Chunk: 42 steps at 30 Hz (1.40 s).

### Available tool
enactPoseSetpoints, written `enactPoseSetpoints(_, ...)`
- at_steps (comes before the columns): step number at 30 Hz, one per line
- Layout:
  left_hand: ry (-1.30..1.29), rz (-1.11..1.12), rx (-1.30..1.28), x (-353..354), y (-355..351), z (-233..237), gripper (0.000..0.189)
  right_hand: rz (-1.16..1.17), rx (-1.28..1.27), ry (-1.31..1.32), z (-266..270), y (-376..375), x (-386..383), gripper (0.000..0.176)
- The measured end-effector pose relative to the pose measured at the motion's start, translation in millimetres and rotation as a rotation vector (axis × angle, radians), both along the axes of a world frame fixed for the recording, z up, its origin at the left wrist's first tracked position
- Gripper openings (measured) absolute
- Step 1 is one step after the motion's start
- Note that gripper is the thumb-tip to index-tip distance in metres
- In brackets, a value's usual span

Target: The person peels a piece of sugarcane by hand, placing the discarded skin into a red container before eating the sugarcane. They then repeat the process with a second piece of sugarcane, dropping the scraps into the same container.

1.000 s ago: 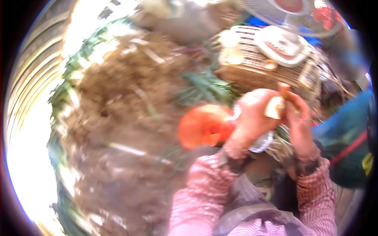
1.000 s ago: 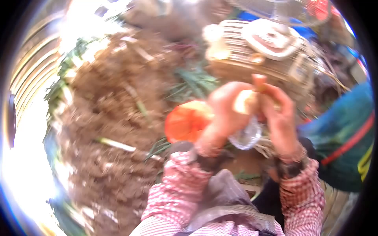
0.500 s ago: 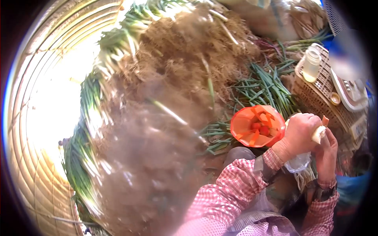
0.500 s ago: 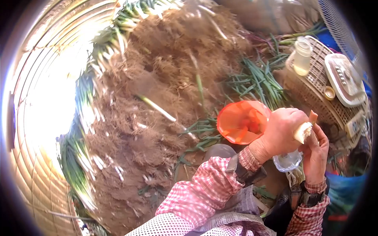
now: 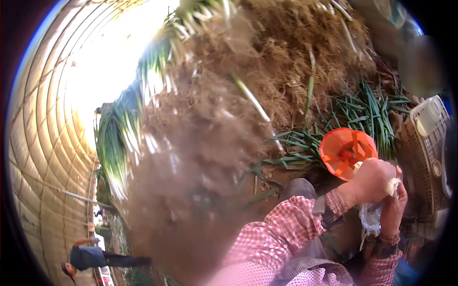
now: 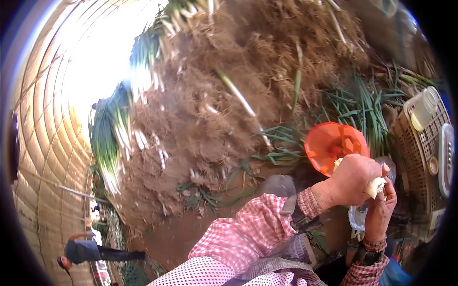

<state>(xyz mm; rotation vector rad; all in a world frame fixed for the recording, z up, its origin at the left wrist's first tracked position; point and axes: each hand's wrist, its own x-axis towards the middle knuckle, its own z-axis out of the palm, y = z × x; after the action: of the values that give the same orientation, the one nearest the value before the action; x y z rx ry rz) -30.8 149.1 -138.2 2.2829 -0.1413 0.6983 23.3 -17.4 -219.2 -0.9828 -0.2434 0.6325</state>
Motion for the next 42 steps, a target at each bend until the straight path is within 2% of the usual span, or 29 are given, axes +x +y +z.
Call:
enactPoseSetpoints(2, 0.051, 0.022, 0.056, -13, 5, 1, 0.024, 0.034, -0.001, -0.03, -5, 4, -6, 0.047)
enactPoseSetpoints(5, 0.104, 0.1, 0.077, -30, 11, -5, 0.024, 0.036, -0.109, -0.256, -22, 8, -7, 0.047)
enactPoseSetpoints(6, 0.084, 0.115, 0.054, -33, 14, -11, 0.022, 0.009, -0.161, -0.344, -13, 17, -11, 0.046)
enactPoseSetpoints(9, 0.012, 0.197, 0.042, -55, 22, -9, 0.02, 0.093, -0.049, -0.295, -10, 33, -18, 0.044)
enactPoseSetpoints(11, 0.037, 0.245, 0.002, -71, 28, -12, 0.019, 0.214, -0.081, -0.212, -3, 42, -22, 0.04)
enactPoseSetpoints(19, -0.048, 0.39, 0.001, -123, 32, 5, 0.019, 0.35, 0.052, -0.095, 28, 67, -57, 0.034)
enactPoseSetpoints(24, -0.153, 0.474, 0.004, -146, 22, 9, 0.018, 0.36, 0.106, -0.123, 50, 76, -80, 0.035)
enactPoseSetpoints(28, -0.2, 0.537, -0.132, -156, 24, 12, 0.02, 0.367, 0.09, -0.099, 67, 80, -93, 0.038)
enactPoseSetpoints(35, -0.235, 0.568, -0.182, -187, 18, 19, 0.02, 0.493, 0.033, -0.166, 83, 80, -102, 0.035)
enactPoseSetpoints(42, -0.281, 0.582, -0.052, -205, 30, 14, 0.018, 0.61, 0.034, -0.172, 83, 94, -116, 0.034)
